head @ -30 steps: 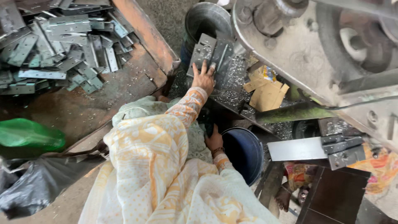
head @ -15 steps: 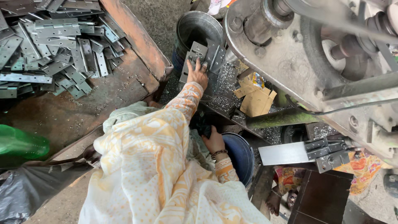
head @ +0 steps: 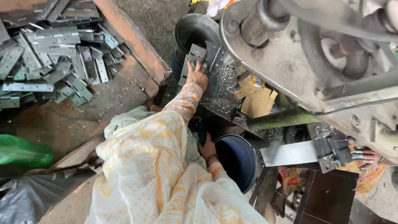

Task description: The person repeatedly picks up small metal brackets from a pile, places them into a press machine, and operates the lever to process them. The processed brackets are ejected and collected in a bucket below.

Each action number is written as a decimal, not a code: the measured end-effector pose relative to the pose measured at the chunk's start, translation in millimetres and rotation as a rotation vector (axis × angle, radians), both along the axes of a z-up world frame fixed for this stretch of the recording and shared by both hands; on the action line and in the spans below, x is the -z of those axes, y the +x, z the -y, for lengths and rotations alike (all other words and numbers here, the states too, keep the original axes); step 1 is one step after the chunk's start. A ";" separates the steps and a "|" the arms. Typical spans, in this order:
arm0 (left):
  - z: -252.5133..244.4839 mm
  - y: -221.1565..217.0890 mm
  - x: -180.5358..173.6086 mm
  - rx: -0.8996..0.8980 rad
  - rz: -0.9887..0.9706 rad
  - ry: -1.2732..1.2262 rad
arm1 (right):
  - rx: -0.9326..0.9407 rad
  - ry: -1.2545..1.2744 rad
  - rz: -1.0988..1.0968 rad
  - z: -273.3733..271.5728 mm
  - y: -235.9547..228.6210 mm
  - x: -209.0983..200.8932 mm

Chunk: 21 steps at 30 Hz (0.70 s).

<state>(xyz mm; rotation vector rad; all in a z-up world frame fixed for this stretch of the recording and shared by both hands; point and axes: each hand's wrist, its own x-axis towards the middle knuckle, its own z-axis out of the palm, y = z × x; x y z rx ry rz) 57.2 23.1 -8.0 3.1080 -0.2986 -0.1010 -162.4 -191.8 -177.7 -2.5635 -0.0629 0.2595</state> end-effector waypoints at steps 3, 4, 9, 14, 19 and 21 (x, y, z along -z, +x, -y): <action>0.1 -4.7 -5.7 -0.004 -0.002 0.023 | 0.018 -0.096 -0.061 2.9 3.0 -32.4; 1.2 -7.1 -7.4 -0.008 -0.004 0.030 | 0.006 -0.114 -0.069 5.1 6.6 -44.2; 7.6 -31.0 -11.0 0.025 -0.076 0.095 | -0.061 -0.176 -0.093 2.8 23.6 -91.6; 4.0 -98.4 18.9 0.093 0.061 0.049 | -0.019 -0.195 -0.175 -9.4 23.1 -114.1; -16.8 -134.8 53.9 0.187 0.386 -0.051 | -0.011 -0.161 -0.165 -11.9 19.8 -117.6; -17.4 -130.3 59.3 0.206 0.572 -0.025 | -0.014 -0.159 -0.156 -12.5 19.1 -118.6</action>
